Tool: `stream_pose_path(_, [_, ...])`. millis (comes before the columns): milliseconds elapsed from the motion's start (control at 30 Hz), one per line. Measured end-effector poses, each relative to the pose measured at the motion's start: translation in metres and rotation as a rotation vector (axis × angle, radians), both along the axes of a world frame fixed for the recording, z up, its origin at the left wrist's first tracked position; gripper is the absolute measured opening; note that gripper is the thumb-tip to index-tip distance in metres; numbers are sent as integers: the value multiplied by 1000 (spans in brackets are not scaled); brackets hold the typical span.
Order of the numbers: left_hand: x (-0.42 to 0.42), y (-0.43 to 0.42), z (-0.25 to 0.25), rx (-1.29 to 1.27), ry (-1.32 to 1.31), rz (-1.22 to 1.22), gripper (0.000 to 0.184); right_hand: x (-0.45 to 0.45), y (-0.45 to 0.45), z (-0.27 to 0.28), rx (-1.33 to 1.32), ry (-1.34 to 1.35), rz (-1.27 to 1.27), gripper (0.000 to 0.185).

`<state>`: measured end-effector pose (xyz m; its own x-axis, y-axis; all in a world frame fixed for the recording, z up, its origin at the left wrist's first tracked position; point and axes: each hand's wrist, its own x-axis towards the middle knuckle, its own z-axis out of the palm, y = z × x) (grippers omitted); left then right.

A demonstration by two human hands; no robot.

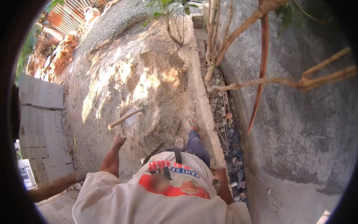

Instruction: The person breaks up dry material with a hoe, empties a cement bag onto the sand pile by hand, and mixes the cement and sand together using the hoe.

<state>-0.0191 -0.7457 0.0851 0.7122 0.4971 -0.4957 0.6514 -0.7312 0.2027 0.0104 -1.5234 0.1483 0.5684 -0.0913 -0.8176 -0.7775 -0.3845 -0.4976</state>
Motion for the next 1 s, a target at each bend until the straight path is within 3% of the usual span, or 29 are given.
stream_pose_path(33, [-22, 19, -24, 42, 23, -20, 35, 11, -5, -8, -25, 47, 36, 30])
stream_pose_path(100, [-27, 6, 18, -152, 75, 179, 49, 36, -6, -10, -62, 89, 100, 35])
stream_pose_path(167, [-53, 28, -19, 134, -1, 154, 76, 69, 6, -1, -131, 70, 130, 38])
stream_pose_path(233, [-18, -9, 66, 43, -234, 718, 92, 104, 15, -5, -122, 43, 183, 41])
stream_pose_path(300, [-14, 8, 63, 55, -271, 752, 103, 136, 34, 3, -163, 0, 208, 47])
stream_pose_path(500, [24, 55, 68, 62, -510, 762, 90, 240, 105, 22, -181, 27, 449, 60])
stream_pose_path(567, [42, 77, 54, -211, -554, 856, 65, 276, 127, 20, -150, -1, 460, 58])
stream_pose_path(600, [61, 81, 65, -216, -554, 876, 65, 294, 138, 18, -139, -11, 486, 52])
stream_pose_path(667, [113, 78, 121, -563, 49, 821, 47, 338, 166, 17, -143, 34, 554, 50])
stream_pose_path(700, [127, 82, 106, -572, 51, 847, 47, 362, 183, 14, -135, 82, 604, 47])
stream_pose_path(800, [173, 75, 64, -464, 494, 556, 36, 437, 229, -22, -116, 113, 658, 42])
stream_pose_path(833, [200, 73, 57, -433, 574, 475, 32, 471, 248, -45, -55, 120, 634, 40])
stream_pose_path(900, [229, 59, 8, -466, 619, 324, 28, 532, 291, -60, -208, 94, 776, 39])
stream_pose_path(1000, [282, 28, -9, -513, 440, 564, 32, 634, 402, -69, -210, -261, 1029, 40])
